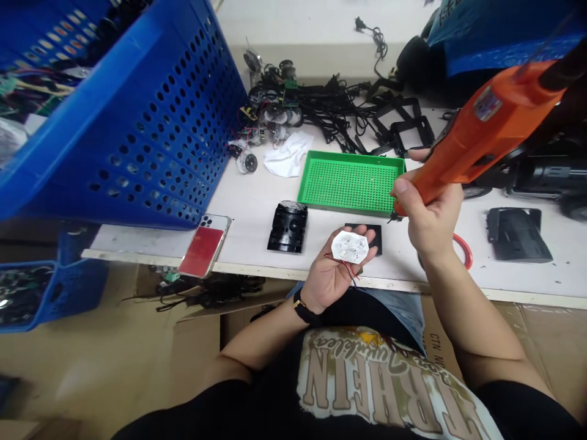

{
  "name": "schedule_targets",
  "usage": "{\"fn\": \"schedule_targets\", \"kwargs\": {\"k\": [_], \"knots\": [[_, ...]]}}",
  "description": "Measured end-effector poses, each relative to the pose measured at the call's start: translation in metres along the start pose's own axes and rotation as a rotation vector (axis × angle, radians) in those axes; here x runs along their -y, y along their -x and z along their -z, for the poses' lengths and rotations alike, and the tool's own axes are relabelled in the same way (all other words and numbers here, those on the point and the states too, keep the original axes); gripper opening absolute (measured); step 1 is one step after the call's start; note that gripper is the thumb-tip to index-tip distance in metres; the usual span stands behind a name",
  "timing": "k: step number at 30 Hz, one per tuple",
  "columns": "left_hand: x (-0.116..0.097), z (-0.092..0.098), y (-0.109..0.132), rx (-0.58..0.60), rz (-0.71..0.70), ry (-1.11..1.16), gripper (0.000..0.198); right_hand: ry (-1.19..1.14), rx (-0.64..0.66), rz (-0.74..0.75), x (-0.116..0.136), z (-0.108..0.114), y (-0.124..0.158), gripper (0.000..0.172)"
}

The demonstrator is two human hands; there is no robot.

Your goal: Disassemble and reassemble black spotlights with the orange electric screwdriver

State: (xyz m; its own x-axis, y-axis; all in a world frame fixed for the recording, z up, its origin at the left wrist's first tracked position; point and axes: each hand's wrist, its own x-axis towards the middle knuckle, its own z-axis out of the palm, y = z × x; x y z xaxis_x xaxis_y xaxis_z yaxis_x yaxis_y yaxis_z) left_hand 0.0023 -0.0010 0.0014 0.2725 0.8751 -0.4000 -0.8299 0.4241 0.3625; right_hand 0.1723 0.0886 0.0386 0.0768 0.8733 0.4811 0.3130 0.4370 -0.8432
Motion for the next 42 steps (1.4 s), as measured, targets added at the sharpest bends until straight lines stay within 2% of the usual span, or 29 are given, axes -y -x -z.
{"fn": "schedule_targets", "kwargs": {"k": [4,6,9,11,12,14,15,16,17,20,22,24,26,27,28,30,31,32,33,36,38,40,42], "knots": [[-0.004,0.005,0.001,0.035,-0.058,-0.057,0.029,0.056,0.013,0.003,-0.004,0.006,-0.003,0.044],[-0.009,0.007,0.004,0.037,-0.149,-0.128,0.030,0.105,-0.014,0.050,-0.002,0.010,0.001,0.054],[-0.016,0.010,0.014,0.060,-0.371,-0.262,0.034,0.183,-0.261,0.161,0.004,0.012,0.021,0.070],[-0.018,0.010,0.020,0.096,-0.446,-0.310,0.031,0.137,-0.341,0.224,0.007,0.009,0.043,0.063],[-0.017,0.010,0.023,0.112,-0.433,-0.311,0.031,0.064,-0.243,0.224,0.009,0.007,0.056,0.061],[-0.011,0.010,0.025,0.120,-0.332,-0.283,0.033,-0.032,0.136,0.171,0.010,0.002,0.079,0.065],[-0.007,0.011,0.025,0.107,-0.281,-0.261,0.035,-0.030,0.279,0.167,0.010,-0.001,0.090,0.068],[-0.002,0.012,0.025,0.088,-0.247,-0.241,0.037,-0.013,0.380,0.168,0.010,-0.004,0.098,0.071],[0.003,0.014,0.024,0.065,-0.233,-0.229,0.038,0.015,0.428,0.170,0.009,-0.008,0.106,0.073],[0.010,0.022,0.022,0.014,-0.279,-0.262,0.036,0.062,0.435,0.099,0.006,-0.016,0.123,0.075],[0.003,0.026,0.025,0.050,-0.292,-0.392,0.032,0.045,0.414,0.015,0.004,-0.018,0.132,0.074],[-0.016,0.027,0.029,0.167,-0.234,-0.614,0.029,-0.013,0.370,-0.080,0.004,-0.015,0.138,0.069],[-0.046,0.028,0.033,0.321,-0.136,-0.855,0.038,-0.133,0.347,-0.213,0.007,-0.011,0.142,0.064],[-0.063,0.029,0.033,0.327,-0.169,-0.972,0.038,-0.218,0.352,-0.288,0.010,-0.008,0.143,0.063],[-0.080,0.031,0.031,0.233,-0.310,-1.068,0.029,-0.312,0.369,-0.361,0.012,-0.005,0.143,0.061],[-0.111,0.039,0.024,-0.127,-0.624,-1.250,0.024,-0.497,0.435,-0.489,0.018,0.001,0.142,0.058],[-0.123,0.044,0.018,-0.283,-0.716,-1.354,0.026,-0.575,0.478,-0.542,0.020,0.004,0.142,0.057],[-0.132,0.050,0.012,-0.405,-0.745,-1.451,0.029,-0.642,0.531,-0.588,0.022,0.007,0.141,0.056],[-0.139,0.056,0.005,-0.452,-0.669,-1.533,0.036,-0.708,0.600,-0.632,0.024,0.010,0.141,0.056],[-0.145,0.073,-0.012,-0.389,-0.410,-1.603,0.055,-0.937,0.828,-0.726,0.032,0.022,0.141,0.055],[-0.143,0.078,-0.019,-0.369,-0.369,-1.566,0.062,-1.081,0.921,-0.745,0.041,0.034,0.142,0.056],[-0.138,0.078,-0.019,-0.371,-0.390,-1.466,0.063,-1.155,0.896,-0.717,0.053,0.053,0.144,0.060],[-0.134,0.073,-0.016,-0.324,-0.388,-1.311,0.058,-1.012,0.760,-0.639,0.065,0.082,0.145,0.067]]}}
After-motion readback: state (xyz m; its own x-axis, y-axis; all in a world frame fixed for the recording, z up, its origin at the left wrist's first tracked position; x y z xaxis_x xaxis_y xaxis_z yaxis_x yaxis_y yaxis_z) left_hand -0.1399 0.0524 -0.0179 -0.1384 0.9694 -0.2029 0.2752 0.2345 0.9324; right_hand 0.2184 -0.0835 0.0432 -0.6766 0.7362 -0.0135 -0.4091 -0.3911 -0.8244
